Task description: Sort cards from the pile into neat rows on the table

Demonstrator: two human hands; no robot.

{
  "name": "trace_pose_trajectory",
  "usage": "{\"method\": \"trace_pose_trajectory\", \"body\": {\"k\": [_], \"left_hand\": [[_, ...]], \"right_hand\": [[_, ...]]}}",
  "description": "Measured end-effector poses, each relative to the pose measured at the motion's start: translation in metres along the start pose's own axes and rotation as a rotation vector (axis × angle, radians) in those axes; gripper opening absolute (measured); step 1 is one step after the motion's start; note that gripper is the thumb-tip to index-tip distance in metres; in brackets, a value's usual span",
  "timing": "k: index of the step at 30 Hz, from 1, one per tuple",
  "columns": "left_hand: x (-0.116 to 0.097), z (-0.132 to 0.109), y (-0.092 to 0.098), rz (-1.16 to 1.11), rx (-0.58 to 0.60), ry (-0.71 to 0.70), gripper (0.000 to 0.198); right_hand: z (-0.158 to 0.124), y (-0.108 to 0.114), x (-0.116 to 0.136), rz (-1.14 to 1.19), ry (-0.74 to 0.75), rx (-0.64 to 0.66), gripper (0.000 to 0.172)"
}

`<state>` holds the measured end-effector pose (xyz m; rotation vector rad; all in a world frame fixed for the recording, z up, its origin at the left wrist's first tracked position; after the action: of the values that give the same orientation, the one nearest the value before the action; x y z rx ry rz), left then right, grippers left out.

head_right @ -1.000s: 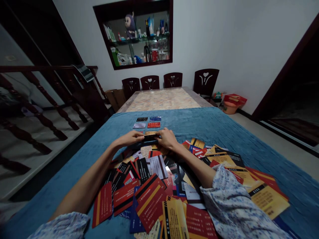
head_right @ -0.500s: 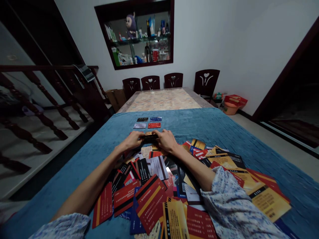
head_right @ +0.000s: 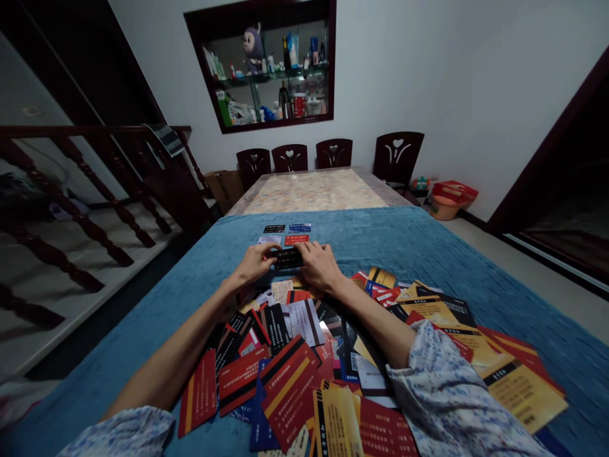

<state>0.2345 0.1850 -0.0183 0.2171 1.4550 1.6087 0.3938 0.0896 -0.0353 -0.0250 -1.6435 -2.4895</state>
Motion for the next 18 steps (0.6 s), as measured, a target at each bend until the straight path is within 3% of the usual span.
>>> {"method": "trace_pose_trajectory", "body": {"k": [5,10,18], "left_hand": [[-0.005,-0.002,0.004,0.014,-0.007,0.012,0.04],[-0.007,0.0,0.009,0.039,0.023,-0.065,0.039],[-0.009,0.008,0.014,0.225,0.111,-0.121,0.057]], "right_hand": [[0.002,0.004,0.001,-0.049,0.001,-0.007,0.05],[0.005,0.01,0.0,-0.073,-0.01,-0.007,0.048],[0.014,0.015,-0.004,-0.076,-0.003,0.057,0.05]]}}
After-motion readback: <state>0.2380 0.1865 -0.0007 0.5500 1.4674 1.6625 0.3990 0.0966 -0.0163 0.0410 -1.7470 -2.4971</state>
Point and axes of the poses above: each hand's wrist, its own z-axis towards the middle knuckle, its own y-axis out of the back of the hand, x = y × z, the point moved 3 cm from there along z, towards the middle knuckle, and after that the axes turned 2 degrees about z, right-handed, at the moved point
